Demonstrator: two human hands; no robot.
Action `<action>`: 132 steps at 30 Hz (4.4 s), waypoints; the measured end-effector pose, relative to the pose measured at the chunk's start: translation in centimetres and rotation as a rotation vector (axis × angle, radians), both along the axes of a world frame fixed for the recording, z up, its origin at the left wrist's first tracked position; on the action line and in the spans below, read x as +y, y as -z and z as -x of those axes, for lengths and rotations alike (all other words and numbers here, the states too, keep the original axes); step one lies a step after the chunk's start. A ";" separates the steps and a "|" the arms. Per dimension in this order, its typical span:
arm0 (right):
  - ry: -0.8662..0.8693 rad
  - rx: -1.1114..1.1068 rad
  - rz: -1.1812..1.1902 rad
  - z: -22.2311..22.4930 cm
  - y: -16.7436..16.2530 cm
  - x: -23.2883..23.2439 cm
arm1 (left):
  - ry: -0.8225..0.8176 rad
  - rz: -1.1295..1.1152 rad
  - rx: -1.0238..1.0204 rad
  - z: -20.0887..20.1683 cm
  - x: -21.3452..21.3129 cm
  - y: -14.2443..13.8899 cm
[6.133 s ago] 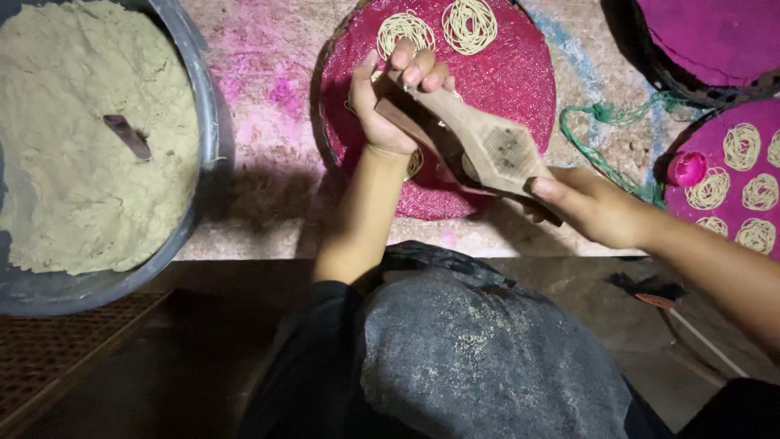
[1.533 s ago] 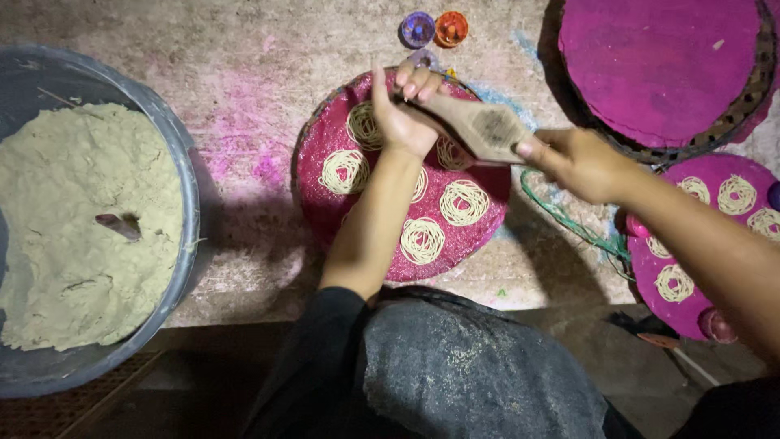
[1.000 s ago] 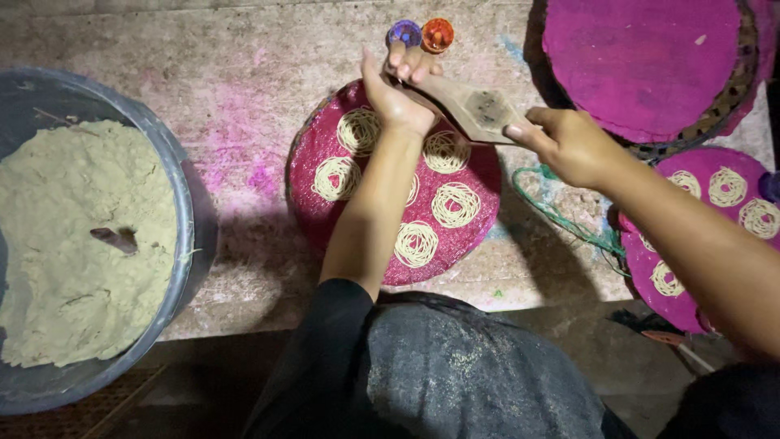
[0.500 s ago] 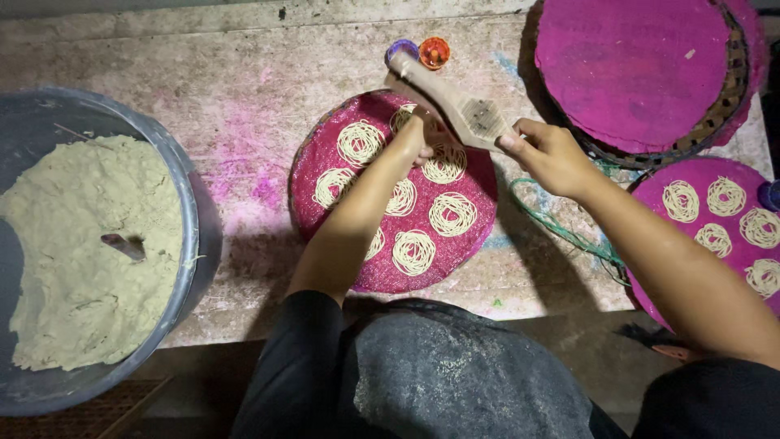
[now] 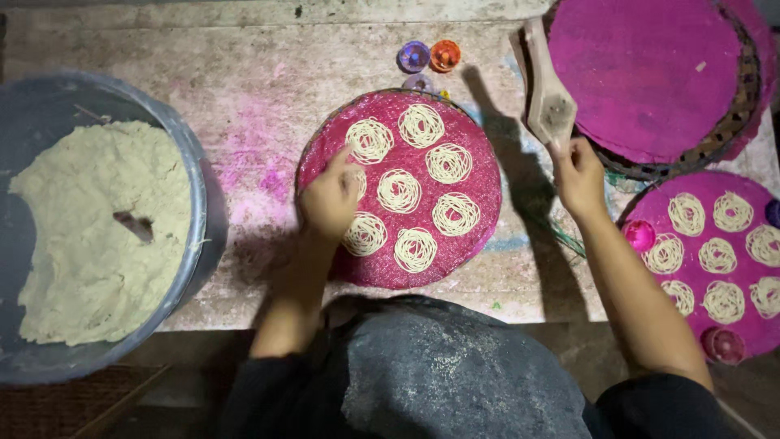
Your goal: The person scoops pale dough from a large basin into a wooden hand press, squeezes the press to extrude noodle strands onto round pink trays, and repeats the cycle, accumulating nests of extruded noodles on the trays.
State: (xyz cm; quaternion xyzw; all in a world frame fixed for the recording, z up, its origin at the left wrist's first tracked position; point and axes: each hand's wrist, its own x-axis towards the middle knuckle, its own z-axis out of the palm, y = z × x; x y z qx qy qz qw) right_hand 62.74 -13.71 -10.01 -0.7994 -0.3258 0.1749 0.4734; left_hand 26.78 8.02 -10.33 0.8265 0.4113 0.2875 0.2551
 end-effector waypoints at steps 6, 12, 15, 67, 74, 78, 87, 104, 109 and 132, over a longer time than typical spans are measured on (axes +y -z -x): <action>0.087 -0.549 0.302 1.0 2.4 0.4 | -0.339 -0.181 -0.094 8.8 -2.4 3.3; 0.034 -0.627 0.325 1.5 4.2 1.0 | -0.270 -0.127 -0.095 14.4 -7.0 0.6; 0.054 -0.881 0.351 1.7 3.4 2.3 | -0.362 -0.181 -0.206 16.9 -8.4 -1.9; -1.491 0.808 -0.825 55.6 -26.5 18.4 | -0.626 -0.084 -0.485 44.2 4.3 -6.1; -1.436 0.407 -0.823 55.1 -25.5 20.2 | -0.616 -0.135 -0.404 44.5 3.9 -5.4; -1.152 -0.745 -0.230 57.1 -16.9 27.8 | -0.534 -0.164 -0.489 45.0 4.2 -4.2; -1.290 -0.923 -0.093 55.4 -6.7 26.9 | -0.659 -0.015 -0.105 44.9 4.5 -4.3; -0.430 -0.094 -0.192 26.0 -5.7 2.3 | -0.419 -0.012 0.567 41.9 5.3 -2.4; 0.073 0.180 -0.427 16.6 0.3 -6.2 | -0.568 -0.115 0.535 42.1 4.5 -1.6; -0.118 0.237 -0.514 7.8 2.5 -5.3 | -0.570 -0.409 0.086 33.6 -2.7 -6.4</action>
